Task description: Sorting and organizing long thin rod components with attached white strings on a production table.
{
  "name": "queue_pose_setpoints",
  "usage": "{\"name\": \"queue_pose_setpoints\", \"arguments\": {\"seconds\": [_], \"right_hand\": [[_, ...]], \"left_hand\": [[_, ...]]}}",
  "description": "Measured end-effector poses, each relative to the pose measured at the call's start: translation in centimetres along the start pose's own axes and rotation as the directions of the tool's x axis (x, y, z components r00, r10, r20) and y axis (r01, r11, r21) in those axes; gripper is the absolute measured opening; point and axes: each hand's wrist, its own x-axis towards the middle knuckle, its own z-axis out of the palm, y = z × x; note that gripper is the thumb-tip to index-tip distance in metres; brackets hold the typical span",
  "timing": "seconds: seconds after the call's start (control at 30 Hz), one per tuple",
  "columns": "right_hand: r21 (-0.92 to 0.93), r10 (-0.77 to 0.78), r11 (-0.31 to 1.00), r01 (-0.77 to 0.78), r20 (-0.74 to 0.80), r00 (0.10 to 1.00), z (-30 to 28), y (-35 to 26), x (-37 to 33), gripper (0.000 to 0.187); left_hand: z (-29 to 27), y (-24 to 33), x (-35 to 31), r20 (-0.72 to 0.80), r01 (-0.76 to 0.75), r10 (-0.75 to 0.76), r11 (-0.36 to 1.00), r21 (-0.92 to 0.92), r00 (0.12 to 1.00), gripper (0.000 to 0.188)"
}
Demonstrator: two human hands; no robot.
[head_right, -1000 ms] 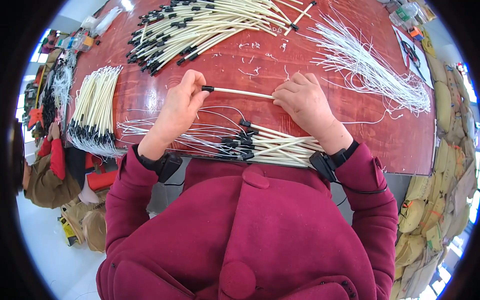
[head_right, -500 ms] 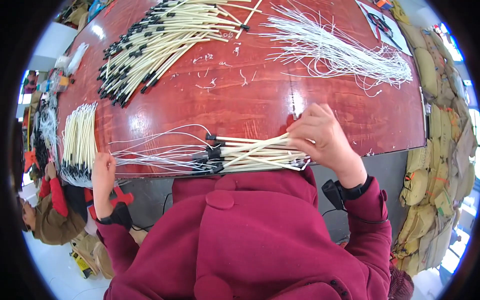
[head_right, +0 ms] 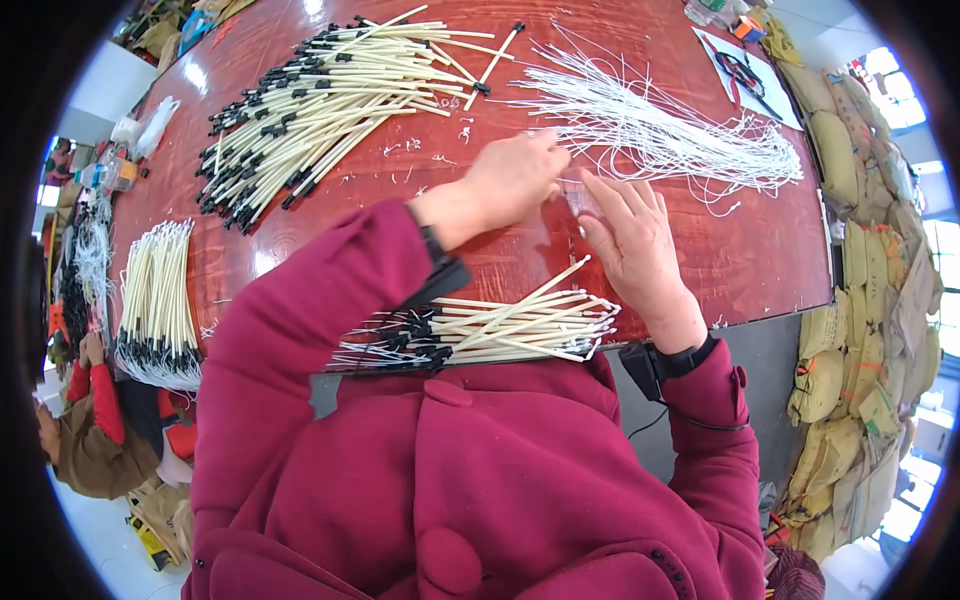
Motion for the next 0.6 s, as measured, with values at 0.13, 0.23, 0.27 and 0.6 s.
{"name": "queue_pose_setpoints", "arguments": {"seconds": [0.13,0.23,0.27,0.6], "right_hand": [[-0.019,0.023,1.0,-0.023,-0.008,1.0,0.6,0.8,-1.4,0.045],[-0.013,0.023,1.0,-0.023,0.006,1.0,0.5,0.7,-1.1,0.045],[-0.002,0.023,1.0,-0.023,0.023,0.999,0.4,0.7,-0.9,0.046],[-0.042,-0.065,0.997,0.072,0.146,0.987,3.4,-0.3,0.2,0.052]], "left_hand": [[2.3,0.0,0.2,0.041,0.043,-0.044,0.999,0.019,0.998,0.014],[0.6,-0.4,-3.1,0.094,-0.001,0.001,1.0,0.005,0.996,0.011],[-0.8,-0.5,-4.9,0.162,0.116,-0.11,0.993,-0.024,0.981,0.011],[-8.9,-2.0,-21.8,0.23,0.456,-0.478,0.878,0.147,0.848,0.01]]}}
